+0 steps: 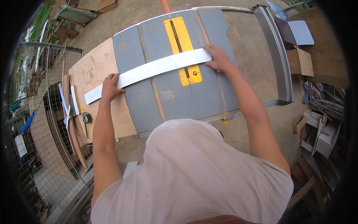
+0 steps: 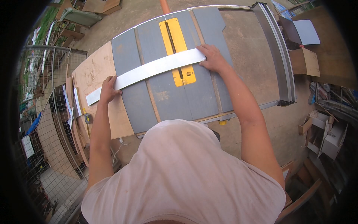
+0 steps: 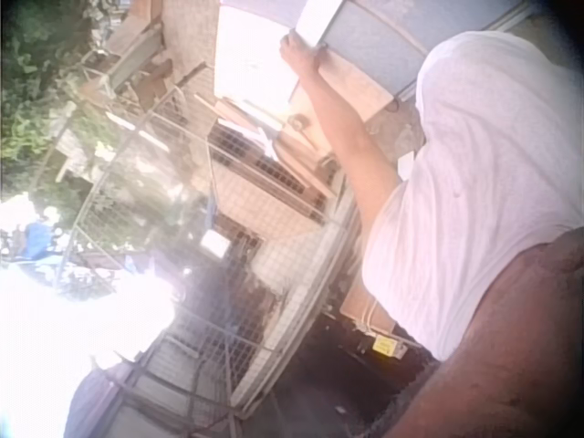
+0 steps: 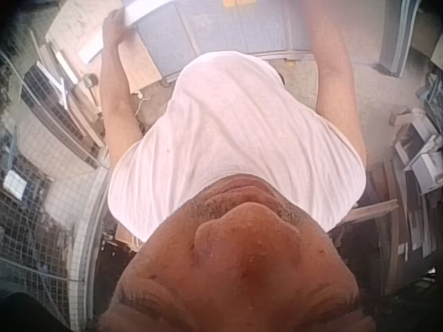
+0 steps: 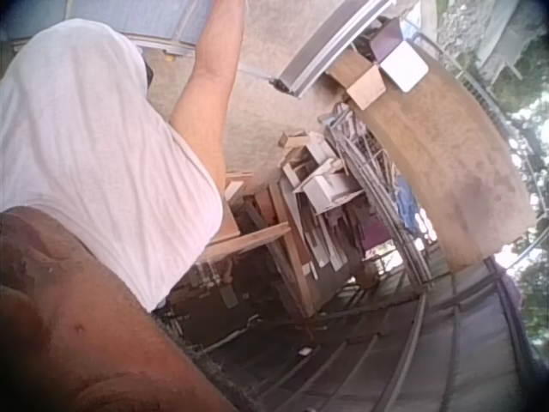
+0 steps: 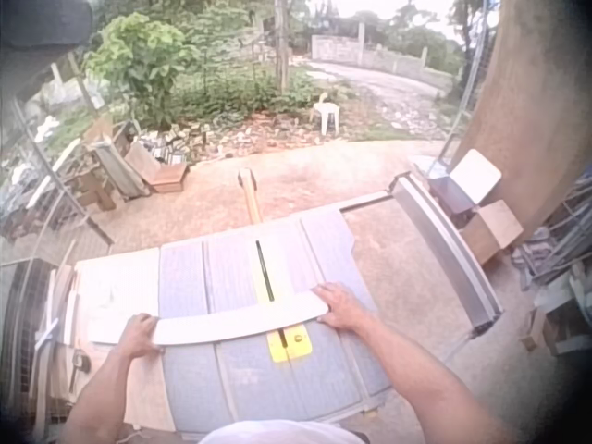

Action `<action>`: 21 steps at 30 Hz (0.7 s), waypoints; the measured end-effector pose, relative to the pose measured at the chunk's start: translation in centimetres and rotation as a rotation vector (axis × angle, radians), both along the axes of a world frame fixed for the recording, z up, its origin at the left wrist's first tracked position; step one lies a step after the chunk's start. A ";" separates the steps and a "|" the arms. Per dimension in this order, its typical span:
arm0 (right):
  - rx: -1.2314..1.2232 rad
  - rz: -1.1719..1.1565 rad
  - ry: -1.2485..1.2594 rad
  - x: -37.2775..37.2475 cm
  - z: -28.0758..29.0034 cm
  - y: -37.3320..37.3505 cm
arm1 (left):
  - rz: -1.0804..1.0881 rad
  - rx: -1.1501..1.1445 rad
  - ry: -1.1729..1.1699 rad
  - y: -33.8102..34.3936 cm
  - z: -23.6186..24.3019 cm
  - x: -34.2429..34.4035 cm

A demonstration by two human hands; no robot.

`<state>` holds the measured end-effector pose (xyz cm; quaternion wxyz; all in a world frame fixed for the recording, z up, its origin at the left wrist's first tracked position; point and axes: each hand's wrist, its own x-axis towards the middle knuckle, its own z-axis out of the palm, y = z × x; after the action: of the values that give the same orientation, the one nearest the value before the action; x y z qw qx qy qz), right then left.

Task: The person measures a white wooden plank with a tape measure, adjusts the table saw blade height, and cuts the plank into two pieces. The person repeats the process with another plank, cutting it into two pieces as well.

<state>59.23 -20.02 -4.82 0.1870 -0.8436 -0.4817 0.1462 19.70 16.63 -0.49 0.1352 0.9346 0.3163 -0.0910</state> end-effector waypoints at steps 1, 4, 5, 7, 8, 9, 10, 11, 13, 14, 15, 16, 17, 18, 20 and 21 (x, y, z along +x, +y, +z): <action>0.002 -0.006 0.002 0.0 0.0 0.0 | 0.001 0.004 0.001 0.0 0.0 0.0; 0.006 0.001 -0.006 0.2 -0.1 0.1 | 0.007 0.007 0.011 0.1 0.0 0.2; 0.023 0.009 -0.006 0.3 -0.1 0.2 | 0.013 0.004 0.010 0.1 0.0 0.2; 0.020 0.011 0.002 0.4 -0.1 0.2 | 0.012 0.005 0.024 0.2 0.0 0.2; 0.022 0.015 0.001 0.4 -0.1 0.2 | 0.016 0.007 0.022 0.2 0.0 0.3; 0.019 0.016 0.000 0.4 -0.1 0.3 | 0.013 0.007 0.028 0.2 0.0 0.3; 0.022 0.018 -0.004 0.5 0.0 0.3 | 0.013 0.009 0.026 0.3 0.0 0.3; 0.017 0.013 -0.003 0.5 0.0 0.3 | 0.013 0.011 0.025 0.3 0.0 0.3; 0.019 0.005 -0.005 0.5 -0.1 0.4 | 0.010 0.007 0.018 0.4 0.0 0.4; 0.031 0.012 -0.006 0.5 -0.1 0.4 | 0.016 0.002 0.013 0.4 0.0 0.4; 0.042 0.019 -0.006 0.6 -0.1 0.4 | 0.012 0.002 0.015 0.4 0.0 0.4; 0.043 0.019 -0.008 0.7 -0.2 0.5 | 0.015 -0.001 0.015 0.5 0.0 0.4; 0.048 0.025 -0.007 0.7 -0.2 0.5 | 0.022 -0.006 0.010 0.5 0.0 0.4; 0.042 0.023 -0.006 0.8 -0.2 0.5 | 0.018 -0.005 0.016 0.5 0.0 0.5; 0.037 0.021 -0.005 0.9 -0.3 0.6 | 0.021 -0.012 0.008 0.6 0.0 0.5; 0.038 0.021 -0.004 0.9 -0.3 0.7 | 0.018 -0.009 0.016 0.6 0.0 0.6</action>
<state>60.14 -19.37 -5.16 0.2007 -0.8351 -0.4935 0.1371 20.27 17.24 -0.46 0.1375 0.9303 0.3254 -0.0988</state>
